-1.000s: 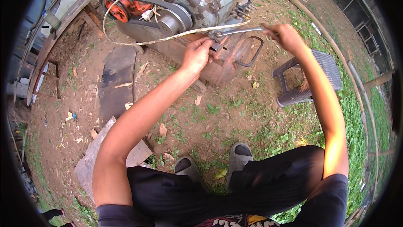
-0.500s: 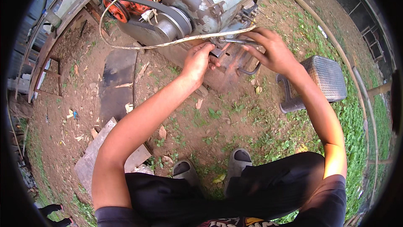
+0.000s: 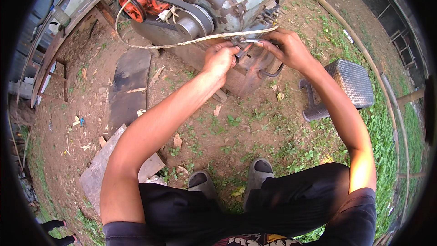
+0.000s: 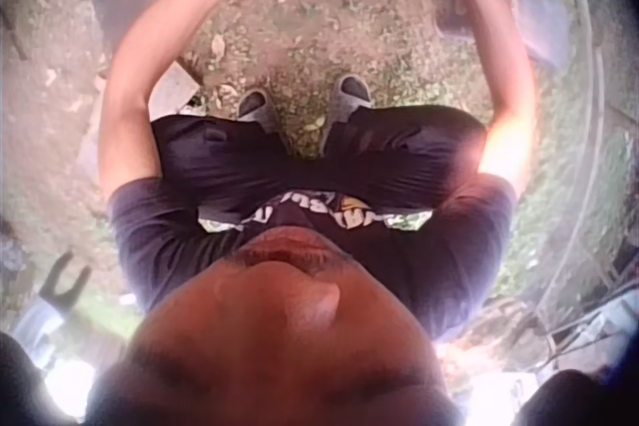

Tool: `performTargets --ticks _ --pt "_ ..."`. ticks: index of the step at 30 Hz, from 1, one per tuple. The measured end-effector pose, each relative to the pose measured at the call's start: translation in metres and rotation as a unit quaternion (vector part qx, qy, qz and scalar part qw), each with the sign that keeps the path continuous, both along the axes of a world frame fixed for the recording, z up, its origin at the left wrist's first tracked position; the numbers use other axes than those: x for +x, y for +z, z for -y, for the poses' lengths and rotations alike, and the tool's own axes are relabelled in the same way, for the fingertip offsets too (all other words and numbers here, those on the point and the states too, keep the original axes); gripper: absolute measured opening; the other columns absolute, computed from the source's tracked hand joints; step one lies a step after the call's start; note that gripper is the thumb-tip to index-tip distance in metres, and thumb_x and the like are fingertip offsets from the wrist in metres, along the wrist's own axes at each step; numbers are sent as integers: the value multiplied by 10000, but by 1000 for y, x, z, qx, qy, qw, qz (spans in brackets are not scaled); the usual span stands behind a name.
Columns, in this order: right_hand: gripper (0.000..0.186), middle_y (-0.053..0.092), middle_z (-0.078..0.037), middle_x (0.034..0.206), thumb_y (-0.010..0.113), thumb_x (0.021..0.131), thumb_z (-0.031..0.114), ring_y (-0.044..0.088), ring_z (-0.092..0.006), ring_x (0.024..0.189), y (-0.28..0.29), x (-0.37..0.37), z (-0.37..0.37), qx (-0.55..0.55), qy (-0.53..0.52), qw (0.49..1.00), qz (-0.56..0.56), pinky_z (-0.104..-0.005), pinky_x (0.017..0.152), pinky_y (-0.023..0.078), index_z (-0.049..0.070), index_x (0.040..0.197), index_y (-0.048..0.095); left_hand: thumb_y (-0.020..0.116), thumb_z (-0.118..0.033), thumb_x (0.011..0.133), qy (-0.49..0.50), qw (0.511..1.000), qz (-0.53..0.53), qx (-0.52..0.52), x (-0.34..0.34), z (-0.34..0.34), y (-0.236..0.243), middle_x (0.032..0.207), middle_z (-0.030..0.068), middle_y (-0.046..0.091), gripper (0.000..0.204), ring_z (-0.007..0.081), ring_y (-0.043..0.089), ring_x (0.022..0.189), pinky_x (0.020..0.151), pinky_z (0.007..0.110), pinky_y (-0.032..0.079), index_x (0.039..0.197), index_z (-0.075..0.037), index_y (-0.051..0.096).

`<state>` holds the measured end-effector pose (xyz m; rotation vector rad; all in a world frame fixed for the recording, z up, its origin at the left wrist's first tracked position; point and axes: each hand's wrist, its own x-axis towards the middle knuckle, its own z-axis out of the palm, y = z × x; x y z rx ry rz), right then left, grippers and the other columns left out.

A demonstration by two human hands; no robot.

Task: The person uses a wrench to tighten and loosen bolts on an electric motor. The motor is attached to a metal frame resting on the ground in an outdoor workshop area.

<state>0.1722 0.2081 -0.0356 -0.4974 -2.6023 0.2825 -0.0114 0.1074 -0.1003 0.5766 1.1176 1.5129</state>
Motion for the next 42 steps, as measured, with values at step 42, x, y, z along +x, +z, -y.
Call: performTargets --ticks 42 --pt "261 547 -94 602 550 950 208 460 -141 548 41 3 122 -300 -67 950 59 -351 527 389 -29 988 654 600 -54 828 35 999 -4 10 -1 1 -9 629 2 525 122 60 386 459 418 219 273 907 34 628"
